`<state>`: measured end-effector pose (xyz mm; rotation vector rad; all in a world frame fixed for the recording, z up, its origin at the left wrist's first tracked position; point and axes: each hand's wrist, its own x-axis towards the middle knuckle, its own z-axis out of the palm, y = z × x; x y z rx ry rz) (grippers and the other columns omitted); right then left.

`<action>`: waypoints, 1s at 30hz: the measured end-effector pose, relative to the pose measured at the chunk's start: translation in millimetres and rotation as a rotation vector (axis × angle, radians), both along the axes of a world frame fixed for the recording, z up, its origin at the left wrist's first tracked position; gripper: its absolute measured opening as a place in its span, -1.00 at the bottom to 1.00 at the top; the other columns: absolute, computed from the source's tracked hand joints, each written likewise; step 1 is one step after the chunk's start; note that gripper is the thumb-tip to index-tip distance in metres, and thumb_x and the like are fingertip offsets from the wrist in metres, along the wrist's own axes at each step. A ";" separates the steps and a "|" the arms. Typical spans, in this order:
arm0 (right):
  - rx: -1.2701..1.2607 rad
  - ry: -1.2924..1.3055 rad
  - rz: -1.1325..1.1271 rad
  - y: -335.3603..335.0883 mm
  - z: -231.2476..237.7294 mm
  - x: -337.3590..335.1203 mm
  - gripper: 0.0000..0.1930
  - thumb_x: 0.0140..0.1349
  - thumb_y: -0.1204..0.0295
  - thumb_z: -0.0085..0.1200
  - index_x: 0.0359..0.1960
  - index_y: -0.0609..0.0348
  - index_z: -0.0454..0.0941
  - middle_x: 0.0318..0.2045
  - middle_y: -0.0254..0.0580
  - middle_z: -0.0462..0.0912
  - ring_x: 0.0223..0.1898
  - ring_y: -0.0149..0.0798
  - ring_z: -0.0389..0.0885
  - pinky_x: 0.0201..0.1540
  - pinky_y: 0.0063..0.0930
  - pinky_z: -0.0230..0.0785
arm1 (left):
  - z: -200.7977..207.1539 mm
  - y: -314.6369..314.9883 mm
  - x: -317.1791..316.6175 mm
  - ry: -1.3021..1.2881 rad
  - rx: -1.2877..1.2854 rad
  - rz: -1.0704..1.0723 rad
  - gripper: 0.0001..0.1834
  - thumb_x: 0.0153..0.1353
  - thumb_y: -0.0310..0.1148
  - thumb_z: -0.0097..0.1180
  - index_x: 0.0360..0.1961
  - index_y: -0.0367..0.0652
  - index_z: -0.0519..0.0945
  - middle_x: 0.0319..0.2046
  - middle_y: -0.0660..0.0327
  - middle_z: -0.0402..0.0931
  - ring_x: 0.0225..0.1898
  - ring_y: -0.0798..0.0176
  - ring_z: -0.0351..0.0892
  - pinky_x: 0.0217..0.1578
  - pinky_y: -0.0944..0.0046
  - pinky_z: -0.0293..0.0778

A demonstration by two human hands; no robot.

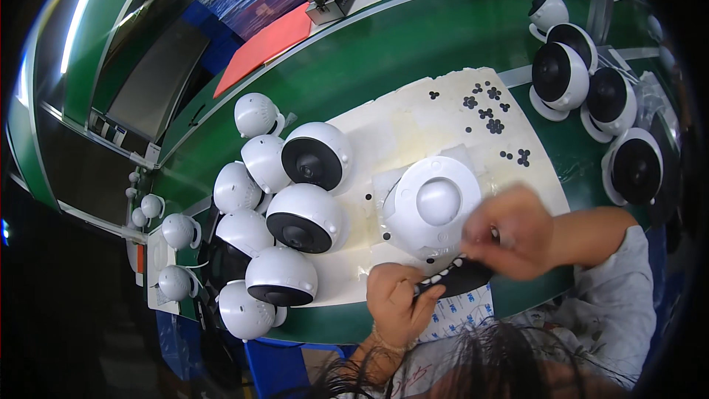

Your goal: The person assembles dome security cameras by placing small black circular components into the lens area of each unit. They handle the cameras one at a time, pick up the components from a pile on the table, and place them into the camera's lens opening before setting the unit aside.

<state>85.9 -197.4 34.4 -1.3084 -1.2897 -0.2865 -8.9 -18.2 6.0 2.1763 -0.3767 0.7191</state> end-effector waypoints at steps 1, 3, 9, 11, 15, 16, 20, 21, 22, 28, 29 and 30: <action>-0.006 0.091 -0.074 -0.4 3.4 6.8 -0.50 0.01 0.67 -0.05 0.05 0.14 0.24 -0.12 -0.08 0.30 -0.35 -0.35 0.45 -0.35 -0.55 0.35 | 2.0 -3.9 2.4 -0.033 0.067 0.023 -0.74 -0.21 -0.35 0.29 -0.63 -0.20 0.43 -0.34 0.09 0.47 -0.29 0.06 0.40 -0.34 0.16 0.24; -0.027 0.240 -0.156 0.9 10.8 22.9 -0.48 0.04 0.67 -0.09 0.10 0.16 0.15 -0.07 -0.06 0.27 -0.33 -0.41 0.43 -0.31 -0.58 0.33 | 5.7 -10.9 8.0 -0.099 0.202 0.071 -0.76 -0.18 -0.31 0.28 -0.61 -0.19 0.47 -0.15 0.06 0.46 -0.09 0.06 0.35 -0.21 0.11 0.20; -0.148 0.468 -0.178 6.6 21.6 40.9 -0.43 0.06 0.67 -0.14 0.16 0.17 0.05 -0.08 -0.08 0.28 -0.32 -0.46 0.41 -0.26 -0.66 0.28 | -2.8 -1.6 1.0 -0.088 0.340 0.001 -0.66 -0.04 -0.20 0.19 -0.55 -0.28 0.41 -0.08 0.01 0.44 0.03 -0.01 0.26 -0.13 0.04 0.19; -0.177 0.465 -0.178 4.9 22.5 38.6 -0.42 0.06 0.68 -0.15 0.17 0.16 0.04 -0.09 -0.08 0.28 -0.32 -0.47 0.41 -0.26 -0.65 0.28 | -4.9 -1.2 0.1 -0.083 0.335 0.004 -0.67 -0.04 -0.21 0.18 -0.52 -0.28 0.41 -0.08 0.03 0.44 0.03 -0.01 0.27 -0.12 0.04 0.19; -0.193 0.462 -0.169 3.0 20.1 38.9 -0.42 0.05 0.69 -0.16 0.17 0.16 0.05 -0.11 -0.09 0.29 -0.32 -0.47 0.41 -0.26 -0.64 0.29 | -4.7 -0.6 0.1 -0.082 0.335 -0.010 -0.69 -0.02 -0.24 0.16 -0.47 -0.29 0.41 -0.07 0.03 0.44 0.03 0.01 0.28 -0.10 0.03 0.18; -0.193 0.462 -0.170 3.2 20.8 38.3 -0.42 0.05 0.69 -0.16 0.17 0.17 0.05 -0.11 -0.09 0.29 -0.32 -0.47 0.41 -0.25 -0.63 0.29 | -4.2 -0.9 0.0 -0.076 0.331 -0.010 -0.70 -0.01 -0.25 0.16 -0.48 -0.29 0.41 -0.07 0.02 0.44 0.03 0.01 0.28 -0.09 0.03 0.17; -0.216 0.344 -0.234 3.5 18.6 38.1 -0.44 0.04 0.70 -0.15 0.15 0.15 0.11 -0.13 -0.08 0.31 -0.33 -0.38 0.44 -0.26 -0.55 0.33 | -4.4 -1.6 -1.1 -0.037 0.298 -0.001 -0.77 -0.12 -0.30 0.19 -0.51 -0.24 0.48 -0.04 0.13 0.42 0.04 0.10 0.26 -0.04 0.04 0.12; -0.238 0.225 -0.303 3.6 17.2 37.4 -0.44 0.02 0.68 -0.12 0.13 0.13 0.15 -0.16 -0.09 0.34 -0.33 -0.35 0.45 -0.27 -0.53 0.34 | -4.8 -1.7 -1.6 -0.023 0.286 0.003 -0.79 -0.17 -0.32 0.22 -0.53 -0.21 0.51 -0.02 0.18 0.41 0.04 0.14 0.25 -0.02 0.04 0.11; -0.260 0.104 -0.372 3.7 15.9 36.0 -0.45 0.01 0.67 -0.08 0.11 0.11 0.19 -0.18 -0.11 0.37 -0.33 -0.32 0.46 -0.28 -0.51 0.35 | -4.5 -1.8 -1.3 -0.027 0.285 0.000 -0.79 -0.17 -0.33 0.21 -0.52 -0.21 0.52 -0.02 0.18 0.41 0.04 0.14 0.25 -0.02 0.04 0.10; -0.358 -0.460 -0.568 -0.3 17.3 31.5 -0.50 -0.12 0.49 0.08 -0.02 0.04 0.36 -0.35 -0.31 0.52 -0.30 -0.25 0.46 -0.31 -0.43 0.27 | 0.9 -2.8 -1.1 -0.017 0.300 -0.019 -0.77 -0.07 -0.33 0.09 -0.50 -0.31 0.45 -0.07 -0.02 0.43 0.05 -0.02 0.28 0.00 0.01 0.12; -0.379 -0.456 -0.603 0.6 22.7 30.5 -0.50 -0.10 0.52 0.07 -0.01 0.06 0.35 -0.35 -0.32 0.52 -0.30 -0.24 0.46 -0.27 -0.40 0.24 | 0.3 -3.0 -1.2 -0.016 0.296 -0.020 -0.78 -0.08 -0.33 0.08 -0.50 -0.31 0.45 -0.07 -0.02 0.43 0.05 -0.02 0.28 0.00 0.01 0.11; -0.356 -0.388 -0.584 3.5 24.5 30.5 -0.51 -0.09 0.54 0.06 -0.01 0.08 0.33 -0.36 -0.33 0.52 -0.30 -0.24 0.45 -0.22 -0.37 0.20 | 0.2 -3.0 -1.4 -0.014 0.292 -0.019 -0.78 -0.09 -0.34 0.08 -0.50 -0.31 0.46 -0.07 -0.03 0.43 0.05 -0.02 0.28 0.01 0.01 0.11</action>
